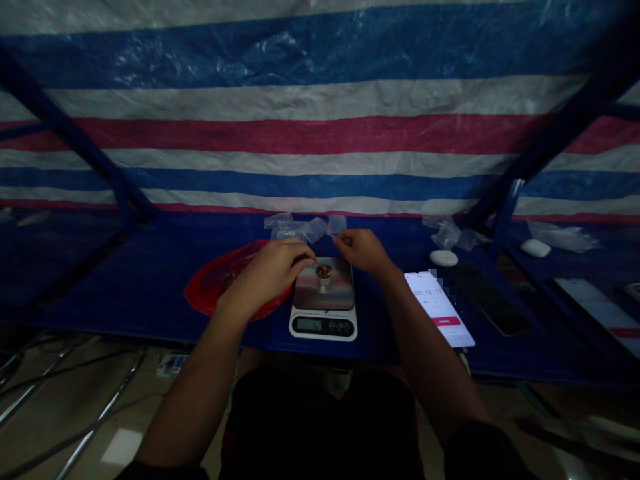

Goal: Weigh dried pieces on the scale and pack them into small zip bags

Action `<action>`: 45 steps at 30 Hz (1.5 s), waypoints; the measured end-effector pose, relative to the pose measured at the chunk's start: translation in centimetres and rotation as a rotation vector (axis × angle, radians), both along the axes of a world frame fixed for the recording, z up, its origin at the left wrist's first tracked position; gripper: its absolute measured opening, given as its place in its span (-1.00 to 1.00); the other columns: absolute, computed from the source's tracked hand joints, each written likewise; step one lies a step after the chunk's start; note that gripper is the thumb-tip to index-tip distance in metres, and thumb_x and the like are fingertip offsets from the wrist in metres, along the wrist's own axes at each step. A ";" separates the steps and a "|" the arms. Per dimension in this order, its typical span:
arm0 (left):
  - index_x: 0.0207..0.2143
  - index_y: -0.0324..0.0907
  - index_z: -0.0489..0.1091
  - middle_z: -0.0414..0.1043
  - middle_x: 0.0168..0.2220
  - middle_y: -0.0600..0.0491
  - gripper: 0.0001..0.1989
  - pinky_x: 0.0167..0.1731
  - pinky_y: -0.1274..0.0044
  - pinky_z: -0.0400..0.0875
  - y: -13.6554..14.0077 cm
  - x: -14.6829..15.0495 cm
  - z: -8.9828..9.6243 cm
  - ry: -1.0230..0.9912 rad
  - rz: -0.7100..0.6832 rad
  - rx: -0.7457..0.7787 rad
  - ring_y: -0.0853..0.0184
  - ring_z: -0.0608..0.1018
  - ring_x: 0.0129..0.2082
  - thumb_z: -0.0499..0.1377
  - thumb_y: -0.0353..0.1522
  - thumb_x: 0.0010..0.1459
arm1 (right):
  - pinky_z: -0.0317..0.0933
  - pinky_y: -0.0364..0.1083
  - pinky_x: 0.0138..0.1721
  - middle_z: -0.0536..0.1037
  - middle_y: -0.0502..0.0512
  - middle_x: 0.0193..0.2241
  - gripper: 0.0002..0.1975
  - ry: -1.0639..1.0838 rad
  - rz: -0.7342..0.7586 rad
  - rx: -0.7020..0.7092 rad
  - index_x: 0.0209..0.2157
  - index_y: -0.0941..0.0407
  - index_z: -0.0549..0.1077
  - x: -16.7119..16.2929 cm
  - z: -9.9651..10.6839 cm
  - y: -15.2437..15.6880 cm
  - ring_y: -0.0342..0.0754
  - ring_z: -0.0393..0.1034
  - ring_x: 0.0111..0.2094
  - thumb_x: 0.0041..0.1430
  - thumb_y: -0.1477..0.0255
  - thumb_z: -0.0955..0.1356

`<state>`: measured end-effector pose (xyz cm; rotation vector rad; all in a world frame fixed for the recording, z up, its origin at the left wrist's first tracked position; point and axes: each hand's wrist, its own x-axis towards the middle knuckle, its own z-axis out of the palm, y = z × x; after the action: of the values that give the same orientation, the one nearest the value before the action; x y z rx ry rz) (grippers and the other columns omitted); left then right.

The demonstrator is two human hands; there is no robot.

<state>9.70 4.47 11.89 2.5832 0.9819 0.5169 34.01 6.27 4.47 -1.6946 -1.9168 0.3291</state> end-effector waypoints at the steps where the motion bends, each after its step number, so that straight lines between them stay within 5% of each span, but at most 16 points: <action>1: -0.15 -0.14 0.63 0.66 -0.14 0.00 -0.79 -0.02 0.39 0.49 0.2 0.4 -0.1 0.012 -0.016 0.003 0.21 0.64 -0.12 0.16 -0.44 0.38 | -0.05 -0.08 -0.39 0.58 0.07 -0.49 -0.63 -0.007 -0.002 0.003 -0.43 0.11 0.57 0.0 0.0 0.0 -0.08 0.30 -0.49 0.41 0.24 0.32; 11: -0.13 -0.11 0.66 0.61 -0.12 -0.03 -0.67 -0.03 0.42 0.50 1.0 1.2 -1.1 0.071 -0.101 -0.037 0.22 0.63 -0.10 0.07 -0.43 0.43 | -0.06 -0.07 -0.40 0.58 0.08 -0.49 -0.63 -0.014 -0.015 0.011 -0.41 0.10 0.57 0.2 0.2 -0.1 -0.07 0.31 -0.49 0.42 0.23 0.30; 26: -0.02 -0.10 0.61 0.69 -0.07 0.02 -0.81 0.10 0.32 0.49 1.4 2.1 -3.3 -0.159 -0.107 -0.117 0.20 0.66 -0.02 0.25 -0.35 0.37 | -0.06 -0.08 -0.40 0.61 0.07 -0.46 -0.60 -0.008 0.000 0.001 -0.40 0.11 0.60 0.3 -0.1 0.1 -0.10 0.29 -0.50 0.43 0.21 0.30; 35: 0.00 -0.11 0.61 0.69 0.00 0.01 -0.75 0.12 0.34 0.50 1.7 1.5 -1.7 -0.196 -0.020 -0.101 0.20 0.66 0.02 0.15 -0.32 0.43 | -0.04 -0.07 -0.39 0.61 0.10 -0.46 -0.61 0.013 -0.025 0.014 -0.40 0.10 0.61 0.4 0.3 0.0 -0.06 0.34 -0.47 0.42 0.21 0.30; 41: 0.07 -0.19 0.56 0.65 0.07 -0.11 -0.69 0.12 0.33 0.49 7.2 1.9 -1.7 -0.178 0.141 -0.041 0.15 0.66 0.06 0.19 -0.26 0.37 | 0.00 -0.08 -0.40 0.65 0.15 -0.40 -0.60 0.132 -0.256 0.090 -0.31 0.10 0.62 0.6 0.6 0.0 -0.01 0.43 -0.42 0.43 0.16 0.28; 45: 0.19 -0.29 0.48 0.54 0.21 -0.29 -0.40 0.20 0.28 0.42 11.5 4.3 -3.3 0.043 0.183 0.032 -0.01 0.57 0.21 0.36 -0.14 0.20 | 0.05 -0.09 -0.39 0.66 0.15 -0.41 -0.59 0.200 -0.329 0.112 -0.30 0.10 0.63 0.9 0.6 0.0 0.01 0.44 -0.42 0.43 0.16 0.27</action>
<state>14.00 15.95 8.54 2.5558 1.2421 0.5282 34.87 6.31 5.10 -1.7915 -1.4582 0.2473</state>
